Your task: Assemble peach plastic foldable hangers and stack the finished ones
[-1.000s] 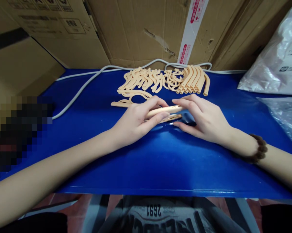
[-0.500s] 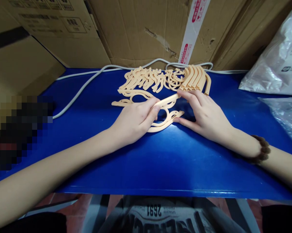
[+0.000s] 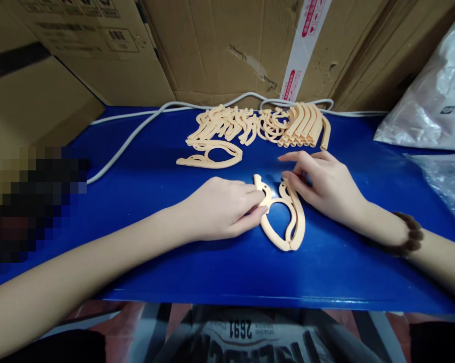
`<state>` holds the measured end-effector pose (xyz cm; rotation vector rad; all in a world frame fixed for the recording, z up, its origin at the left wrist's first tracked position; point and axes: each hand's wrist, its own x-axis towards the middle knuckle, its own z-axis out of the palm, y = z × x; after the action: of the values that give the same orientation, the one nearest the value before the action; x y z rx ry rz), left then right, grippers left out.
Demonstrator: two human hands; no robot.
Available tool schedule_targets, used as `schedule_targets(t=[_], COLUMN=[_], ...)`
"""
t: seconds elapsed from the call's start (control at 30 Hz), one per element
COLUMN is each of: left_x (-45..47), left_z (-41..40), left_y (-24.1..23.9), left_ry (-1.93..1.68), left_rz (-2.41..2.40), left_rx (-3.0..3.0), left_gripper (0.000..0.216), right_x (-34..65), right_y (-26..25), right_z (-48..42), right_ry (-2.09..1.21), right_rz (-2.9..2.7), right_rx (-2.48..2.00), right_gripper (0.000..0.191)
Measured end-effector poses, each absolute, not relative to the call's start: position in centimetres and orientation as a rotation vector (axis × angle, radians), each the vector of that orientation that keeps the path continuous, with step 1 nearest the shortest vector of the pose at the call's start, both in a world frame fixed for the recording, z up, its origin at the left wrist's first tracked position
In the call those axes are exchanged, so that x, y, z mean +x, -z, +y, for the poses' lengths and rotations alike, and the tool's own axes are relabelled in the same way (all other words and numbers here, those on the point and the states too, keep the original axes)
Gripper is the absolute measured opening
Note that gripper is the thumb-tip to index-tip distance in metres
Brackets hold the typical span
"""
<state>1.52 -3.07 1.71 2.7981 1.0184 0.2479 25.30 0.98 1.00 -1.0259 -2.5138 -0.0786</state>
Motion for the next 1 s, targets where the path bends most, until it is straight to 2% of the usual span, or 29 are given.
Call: schedule_targets(t=[0.2,0.33,0.47,0.6,0.73,0.9,1.0], left_x=[1.3,1.3,1.1,0.7,0.5,0.5,0.7], left_z=[-3.4,-3.1,-2.6,-2.2,-2.0,-1.9,-1.9], left_y=[-1.7,-2.0,-1.9,-1.5,-1.4,-1.9,-1.9], left_ry=[-0.387,-0.496,-0.487,-0.340,-0.288,-0.245,-0.244], left_rz=[0.783,0.745,0.643,0.665,0.691,0.690,0.764], left_rx=[2.882,2.908,2.783,2.689,2.726,2.836,2.935], left_gripper=[0.016,0.009,0.034,0.064,0.062,0.081,0.078], right_x=[25.3,25.2,25.3,25.4,25.5,25.6,25.6], right_y=[-1.5,-1.6,-1.4,-1.5,-1.5,-1.3,-1.3], right_z=[0.5,0.3,0.5,1.1,1.6,1.8,1.8], right_ry=[0.013,-0.177,-0.398,-0.408,-0.463,-0.503,-0.494], right_rz=[-2.513,-2.597,-2.635,-2.479,-2.321,-2.268,-2.284], right_rx=[-0.814,-0.634,-0.648,-0.873,-1.026,-1.055,-1.037], right_gripper=[0.020,0.022,0.023,0.021,0.021,0.023,0.022])
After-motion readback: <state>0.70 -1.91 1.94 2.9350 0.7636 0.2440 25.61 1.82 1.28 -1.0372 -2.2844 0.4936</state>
